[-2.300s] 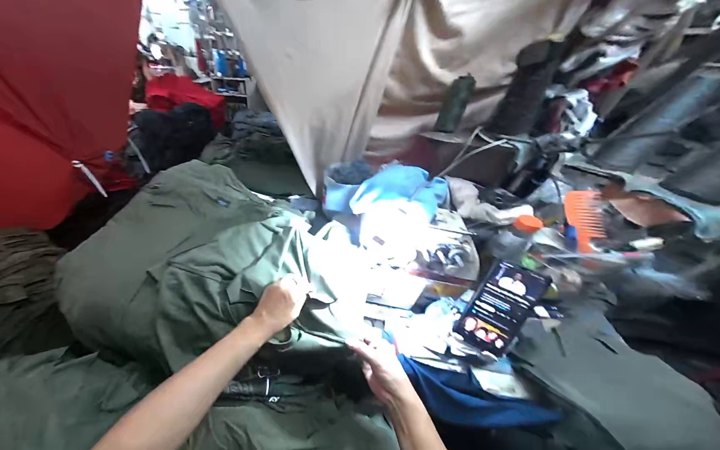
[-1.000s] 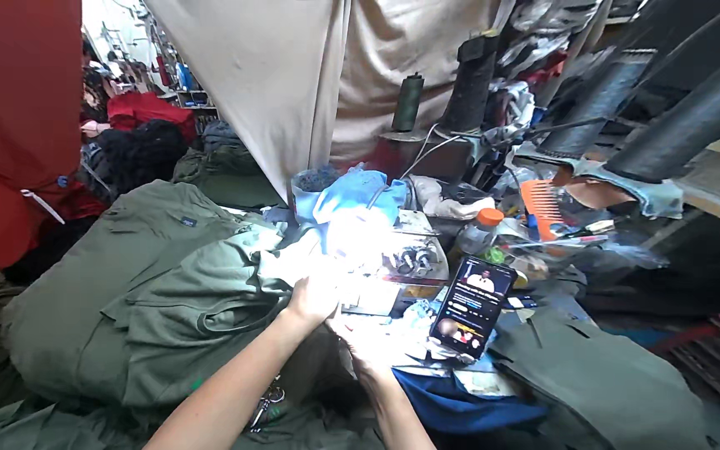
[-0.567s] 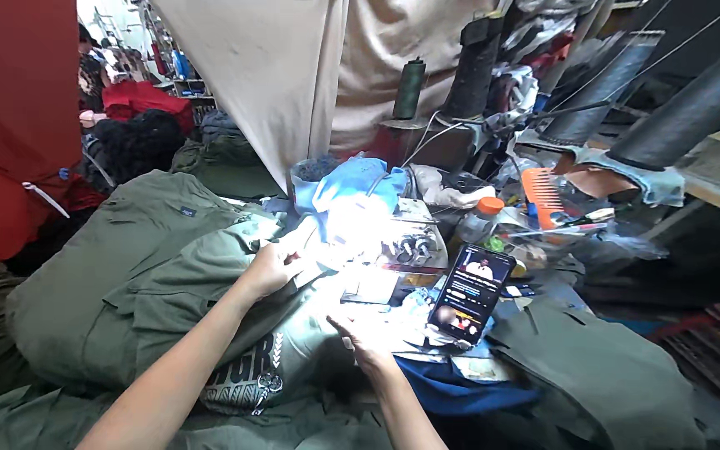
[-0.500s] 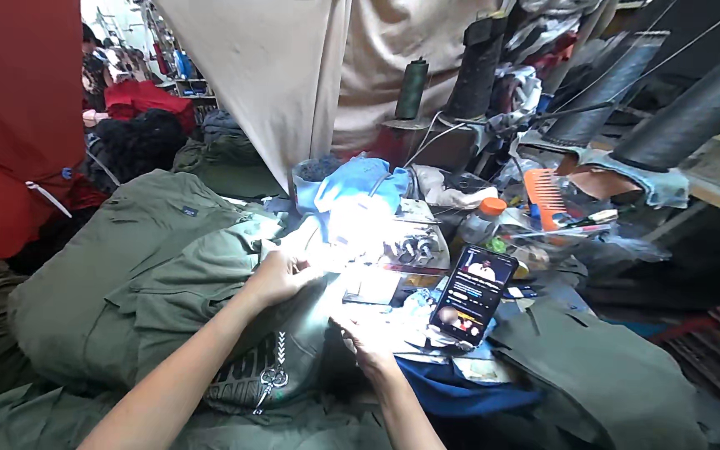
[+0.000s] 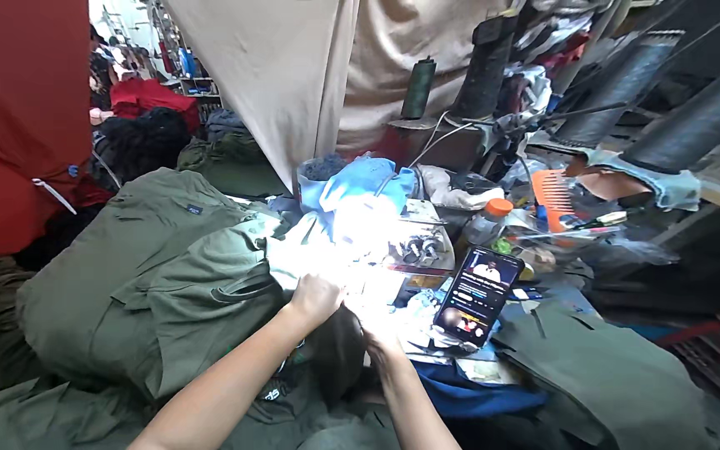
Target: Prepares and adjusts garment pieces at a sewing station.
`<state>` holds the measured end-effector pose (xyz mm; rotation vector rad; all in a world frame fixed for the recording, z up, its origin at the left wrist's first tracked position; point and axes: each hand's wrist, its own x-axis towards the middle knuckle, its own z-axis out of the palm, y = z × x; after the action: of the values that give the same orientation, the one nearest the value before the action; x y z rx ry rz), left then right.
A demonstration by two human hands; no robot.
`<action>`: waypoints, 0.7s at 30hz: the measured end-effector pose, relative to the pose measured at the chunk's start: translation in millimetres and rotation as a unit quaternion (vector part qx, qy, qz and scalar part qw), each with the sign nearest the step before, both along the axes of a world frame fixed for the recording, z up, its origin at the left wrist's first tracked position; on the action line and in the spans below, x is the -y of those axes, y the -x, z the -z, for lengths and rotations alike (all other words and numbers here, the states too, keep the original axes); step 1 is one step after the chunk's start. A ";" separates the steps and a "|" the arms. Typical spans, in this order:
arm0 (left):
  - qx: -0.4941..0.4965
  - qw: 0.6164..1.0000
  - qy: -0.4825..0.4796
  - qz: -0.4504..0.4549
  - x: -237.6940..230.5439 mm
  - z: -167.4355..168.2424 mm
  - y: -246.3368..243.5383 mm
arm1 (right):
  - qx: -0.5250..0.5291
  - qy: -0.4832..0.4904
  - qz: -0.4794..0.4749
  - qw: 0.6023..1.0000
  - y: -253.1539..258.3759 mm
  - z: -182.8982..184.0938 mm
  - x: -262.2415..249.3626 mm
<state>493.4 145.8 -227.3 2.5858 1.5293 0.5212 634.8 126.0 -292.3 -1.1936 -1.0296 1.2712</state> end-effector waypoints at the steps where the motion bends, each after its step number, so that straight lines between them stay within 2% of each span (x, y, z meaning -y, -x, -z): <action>1: 0.010 1.000 -0.010 -0.002 -6.2 0.1 -3.1 | -0.005 0.000 0.005 1.000 0.8 -1.9 -4.0; 3: 0.045 0.998 -0.040 0.007 -14.8 1.6 -4.5 | 0.002 0.005 0.010 1.000 2.4 -4.6 -7.2; 5: 0.078 0.997 -0.008 0.015 -15.7 3.6 1.9 | 0.032 -0.015 0.012 0.999 1.8 -3.7 -0.1; 7: 0.062 0.998 0.019 0.003 -1.9 1.7 13.7 | 0.066 -0.042 0.002 0.997 -0.9 -0.4 16.0; 9: 0.028 0.999 0.029 -0.032 21.9 0.3 29.5 | 0.058 -0.048 -0.002 0.997 -3.2 3.3 37.9; 11: 0.043 0.998 -0.027 -0.040 40.3 14.2 48.6 | 0.004 -0.041 -0.006 0.999 -3.8 4.7 56.9; 14: 0.140 0.977 -0.160 0.000 51.2 52.5 66.1 | -0.050 -0.026 -0.010 0.998 -2.4 8.1 69.9; 17: 0.219 0.954 -0.199 0.059 58.8 66.7 57.9 | -0.075 -0.015 -0.022 0.997 0.4 9.9 72.2; 21: 0.233 0.942 -0.221 0.092 65.2 79.1 45.2 | -0.099 -0.015 -0.023 0.995 4.7 10.5 76.3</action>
<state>448.2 80.6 -306.4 2.5789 1.0944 1.4715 630.1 49.7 -302.8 -1.0036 -0.9307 1.3761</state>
